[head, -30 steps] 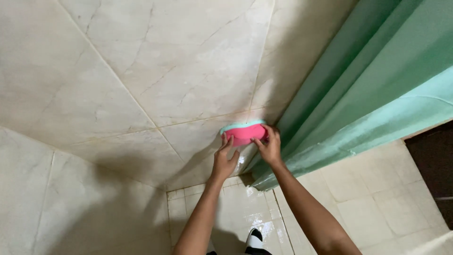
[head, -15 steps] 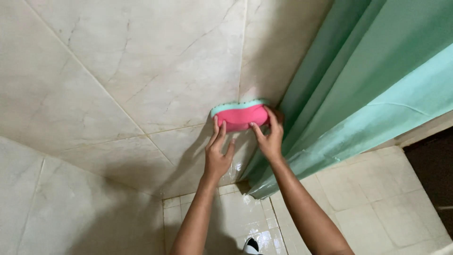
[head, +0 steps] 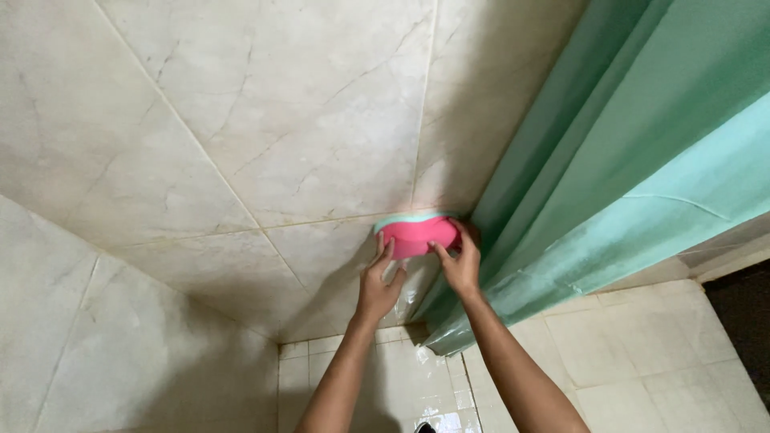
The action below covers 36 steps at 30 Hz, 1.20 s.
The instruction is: The person scrubs the tiled walls of a shower area using a pink and blue sponge. They move the sponge in circular and back-and-forth motions across the tiles, focusing on the grout lines and lower sections near the floor.
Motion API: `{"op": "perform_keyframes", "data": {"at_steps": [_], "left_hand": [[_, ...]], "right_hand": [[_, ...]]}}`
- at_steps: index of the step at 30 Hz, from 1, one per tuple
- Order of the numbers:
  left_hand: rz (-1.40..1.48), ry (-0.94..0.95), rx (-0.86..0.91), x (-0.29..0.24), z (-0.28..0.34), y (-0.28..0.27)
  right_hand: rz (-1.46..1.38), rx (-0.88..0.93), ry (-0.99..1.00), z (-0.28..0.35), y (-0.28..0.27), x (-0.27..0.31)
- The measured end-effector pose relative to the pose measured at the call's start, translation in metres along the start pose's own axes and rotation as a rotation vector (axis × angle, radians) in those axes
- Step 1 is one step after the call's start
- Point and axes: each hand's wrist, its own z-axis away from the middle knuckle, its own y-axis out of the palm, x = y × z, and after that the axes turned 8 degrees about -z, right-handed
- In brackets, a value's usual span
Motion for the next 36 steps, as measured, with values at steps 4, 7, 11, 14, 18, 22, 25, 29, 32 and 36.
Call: {"op": "perform_keyframes", "data": {"at_steps": [4,7,11,14,18,22,25,29,32,36], "left_hand": [[-0.008,0.117,-0.062,-0.065,-0.028,-0.035],[-0.062,0.270,-0.141,-0.105,-0.050,-0.057],[-0.097,0.432,-0.187,-0.139,-0.076,-0.079],[-0.118,0.520,-0.204,-0.160,-0.095,-0.094],[-0.171,0.625,-0.198,-0.182,-0.119,-0.112],[-0.154,0.615,-0.166,-0.203,-0.134,-0.122],[-0.158,0.643,-0.144,-0.208,-0.140,-0.121],[-0.171,0.632,-0.095,-0.201,-0.140,-0.116],[-0.205,0.635,-0.026,-0.195,-0.133,-0.106],[-0.269,0.649,-0.006,-0.192,-0.128,-0.098]], "right_hand": [[0.171,-0.055,-0.276,-0.021,0.000,0.080],[0.096,-0.037,-0.377,-0.040,0.002,0.139],[0.165,-0.102,-0.603,-0.058,0.004,0.197],[0.174,-0.123,-0.682,-0.071,0.005,0.228],[0.251,-0.137,-0.811,-0.090,0.000,0.259],[0.286,-0.193,-0.846,-0.102,-0.006,0.273],[0.342,-0.223,-0.835,-0.101,-0.013,0.270],[0.617,-0.170,-0.932,-0.087,-0.016,0.262],[0.596,-0.041,-0.947,-0.085,-0.015,0.230],[0.554,0.003,-0.929,-0.103,-0.025,0.174]]}}
